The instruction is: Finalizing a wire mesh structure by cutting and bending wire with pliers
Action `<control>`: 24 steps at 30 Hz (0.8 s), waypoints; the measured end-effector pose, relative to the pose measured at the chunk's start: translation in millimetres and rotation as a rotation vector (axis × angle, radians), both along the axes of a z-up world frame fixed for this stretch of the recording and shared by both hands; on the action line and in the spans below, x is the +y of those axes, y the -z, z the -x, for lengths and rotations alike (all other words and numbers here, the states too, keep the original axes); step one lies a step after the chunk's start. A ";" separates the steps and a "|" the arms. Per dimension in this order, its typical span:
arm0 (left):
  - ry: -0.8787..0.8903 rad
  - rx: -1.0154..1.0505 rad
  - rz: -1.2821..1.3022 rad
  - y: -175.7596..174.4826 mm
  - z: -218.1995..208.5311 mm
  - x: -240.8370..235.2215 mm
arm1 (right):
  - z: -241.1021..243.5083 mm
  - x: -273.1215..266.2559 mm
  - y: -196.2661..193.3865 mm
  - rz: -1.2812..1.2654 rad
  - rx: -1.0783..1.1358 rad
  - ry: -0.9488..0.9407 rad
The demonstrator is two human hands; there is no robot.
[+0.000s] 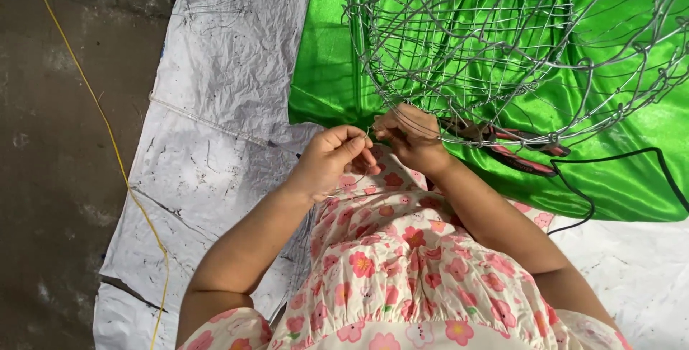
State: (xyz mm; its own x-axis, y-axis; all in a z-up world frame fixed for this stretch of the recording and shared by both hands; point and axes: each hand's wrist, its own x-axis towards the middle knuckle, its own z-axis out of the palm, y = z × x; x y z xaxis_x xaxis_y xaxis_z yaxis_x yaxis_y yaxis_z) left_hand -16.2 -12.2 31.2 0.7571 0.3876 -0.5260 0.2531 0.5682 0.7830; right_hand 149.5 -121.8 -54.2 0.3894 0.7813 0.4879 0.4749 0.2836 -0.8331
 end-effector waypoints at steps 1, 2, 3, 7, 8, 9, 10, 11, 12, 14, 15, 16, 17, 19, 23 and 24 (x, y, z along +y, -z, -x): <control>0.001 0.000 0.001 2.0 3.0 0.3 | -0.1 -0.5 -0.2 0.001 0.000 0.001; -0.039 0.008 0.150 4.0 6.0 0.6 | -0.2 -0.9 -0.4 -0.003 -0.070 0.004; -0.078 0.017 0.300 5.8 9.0 0.6 | -0.3 -1.7 -0.8 -0.007 -0.139 0.008; -0.074 0.010 0.399 11.8 22.6 2.0 | 2.6 2.4 -27.8 -0.069 -0.191 -0.022; -0.058 0.013 0.400 11.6 24.7 1.4 | 4.0 3.3 -30.6 -0.098 -0.229 -0.007; -0.043 0.014 0.395 11.1 26.5 2.7 | 4.8 6.5 -33.5 -0.133 -0.269 0.007; -0.045 0.013 0.392 18.9 26.2 5.2 | 2.7 3.4 -17.6 -0.137 -0.269 0.005; -0.020 0.035 0.409 26.3 27.5 7.7 | 2.7 -0.2 -1.2 -0.055 -0.208 -0.005; 0.006 0.058 0.426 33.8 28.8 10.1 | 2.8 -3.8 15.2 0.026 -0.146 -0.016; 0.017 0.048 0.422 27.0 24.3 12.5 | 10.5 0.3 -5.3 0.012 -0.161 0.020; 0.026 0.045 0.425 24.1 24.3 11.6 | 16.6 0.3 -14.9 0.005 -0.169 0.055; 0.024 0.046 0.429 24.9 24.9 9.7 | 23.0 -5.3 -17.7 0.009 -0.168 0.053; 0.036 0.037 0.427 25.2 23.0 9.9 | 26.6 -8.4 -21.1 0.017 -0.030 -0.011; 0.042 0.027 0.424 22.3 21.6 9.7 | 28.9 -13.0 -24.9 0.027 0.109 -0.080; -0.017 -0.036 0.209 25.7 28.7 0.9 | 23.5 -13.8 -31.5 0.063 0.150 -0.115; -0.049 -0.097 0.027 30.7 32.4 -3.8 | 23.0 -13.9 -34.6 0.102 0.203 -0.120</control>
